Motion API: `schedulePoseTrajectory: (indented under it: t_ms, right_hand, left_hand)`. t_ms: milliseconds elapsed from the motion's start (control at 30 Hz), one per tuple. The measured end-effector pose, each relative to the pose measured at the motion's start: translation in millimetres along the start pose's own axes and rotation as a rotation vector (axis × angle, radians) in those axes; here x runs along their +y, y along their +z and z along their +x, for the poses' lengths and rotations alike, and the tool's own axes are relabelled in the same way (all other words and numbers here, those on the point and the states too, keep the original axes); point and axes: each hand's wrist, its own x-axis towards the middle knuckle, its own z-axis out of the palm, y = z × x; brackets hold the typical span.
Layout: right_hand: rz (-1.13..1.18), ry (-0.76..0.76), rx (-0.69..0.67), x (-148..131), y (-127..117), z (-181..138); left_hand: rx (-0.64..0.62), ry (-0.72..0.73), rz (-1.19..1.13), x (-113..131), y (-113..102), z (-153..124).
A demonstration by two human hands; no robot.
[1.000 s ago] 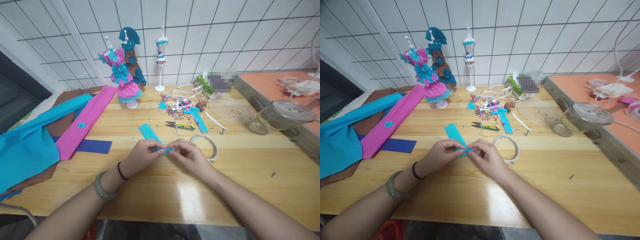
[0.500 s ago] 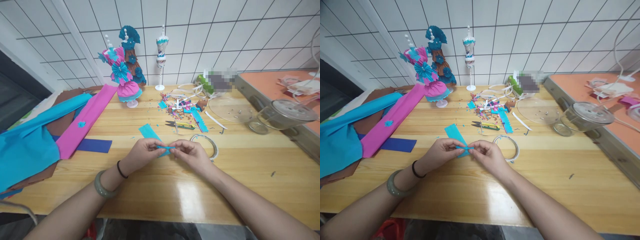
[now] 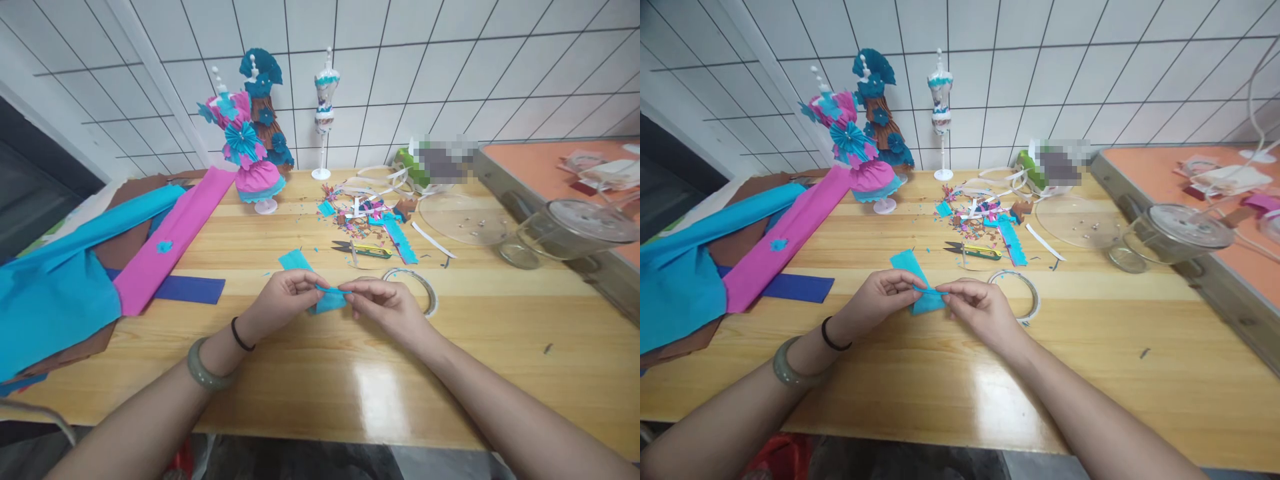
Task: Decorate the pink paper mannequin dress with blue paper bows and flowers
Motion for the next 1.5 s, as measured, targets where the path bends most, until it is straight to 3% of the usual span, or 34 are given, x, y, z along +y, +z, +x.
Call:
schedulePoseTrajectory:
  t_ms: [700, 900, 1100, 1267, 1500]
  right_hand:
    - [0.02, 0.064, -0.045, -10, -2, -1]
    - [0.007, 0.105, 0.051, -7, 3, 0]
    - [-0.228, -0.141, 0.077, -2, 6, -2]
    - [-0.36, -0.275, 0.068, 2, 4, -4]
    - [-0.396, -0.256, -0.018, 4, 3, -2]
  left_hand:
    - [0.006, 0.076, 0.179, 3, 0, -2]
    - [-0.051, 0.07, 0.184, 4, -1, -3]
    - [-0.057, 0.075, 0.185, 4, 2, -5]
    - [0.01, 0.272, 0.413, 0, 6, -6]
    - [0.064, 0.481, 0.711, 1, 7, -9]
